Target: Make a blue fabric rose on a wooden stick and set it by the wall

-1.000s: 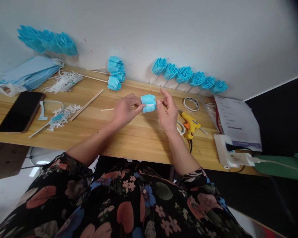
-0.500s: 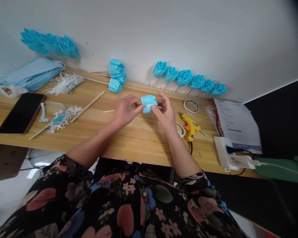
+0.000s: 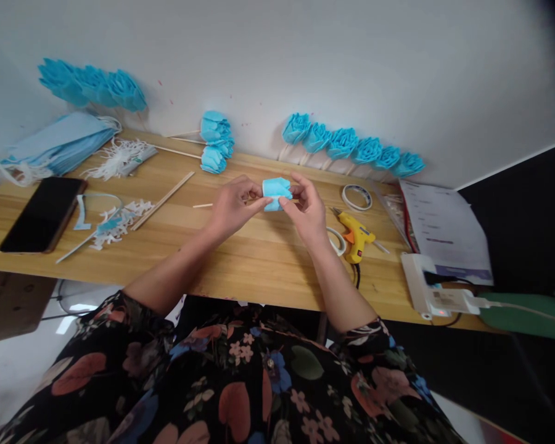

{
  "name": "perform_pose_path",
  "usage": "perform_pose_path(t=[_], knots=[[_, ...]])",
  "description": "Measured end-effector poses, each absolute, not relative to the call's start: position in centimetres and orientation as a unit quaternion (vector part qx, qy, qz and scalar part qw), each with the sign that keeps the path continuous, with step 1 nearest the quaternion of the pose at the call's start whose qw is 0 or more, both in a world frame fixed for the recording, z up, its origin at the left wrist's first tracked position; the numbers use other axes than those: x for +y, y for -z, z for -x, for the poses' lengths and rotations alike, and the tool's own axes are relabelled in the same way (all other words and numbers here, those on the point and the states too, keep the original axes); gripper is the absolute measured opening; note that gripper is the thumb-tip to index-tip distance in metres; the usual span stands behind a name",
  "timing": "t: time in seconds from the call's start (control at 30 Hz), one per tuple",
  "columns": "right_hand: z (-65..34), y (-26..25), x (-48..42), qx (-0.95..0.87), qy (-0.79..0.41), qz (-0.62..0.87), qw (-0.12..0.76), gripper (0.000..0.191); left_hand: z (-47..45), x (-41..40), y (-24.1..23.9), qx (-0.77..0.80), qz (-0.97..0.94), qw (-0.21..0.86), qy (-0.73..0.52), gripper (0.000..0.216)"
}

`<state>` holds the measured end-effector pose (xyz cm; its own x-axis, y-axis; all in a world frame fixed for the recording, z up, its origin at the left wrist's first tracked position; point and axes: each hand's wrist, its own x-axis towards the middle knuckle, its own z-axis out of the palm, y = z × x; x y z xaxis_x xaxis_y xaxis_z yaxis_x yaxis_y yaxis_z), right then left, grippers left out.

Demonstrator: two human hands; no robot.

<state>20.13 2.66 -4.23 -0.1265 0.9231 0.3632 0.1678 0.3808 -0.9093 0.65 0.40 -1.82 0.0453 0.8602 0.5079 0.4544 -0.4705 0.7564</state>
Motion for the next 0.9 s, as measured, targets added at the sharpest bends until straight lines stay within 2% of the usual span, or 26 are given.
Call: perform_pose_path(t=[0.47,0.7,0.9], knots=[[-20.2,3.3,2.3,-0.637,-0.407,0.417,0.505,0.046,-0.2,0.7,1.8,0.491,-0.703,0.194,-0.476,0.018],[-20.7,1.6,1.6,-0.642,-0.341,0.463,0.507,0.023,0.7,1.3,2.0,0.491,-0.717,0.142,-0.474,0.016],[-20.6,1.4,1.4,-0.674,-0.321,0.467,0.473,0.019,0.6,1.2,2.2,0.482,-0.729,0.122,-0.470,0.014]])
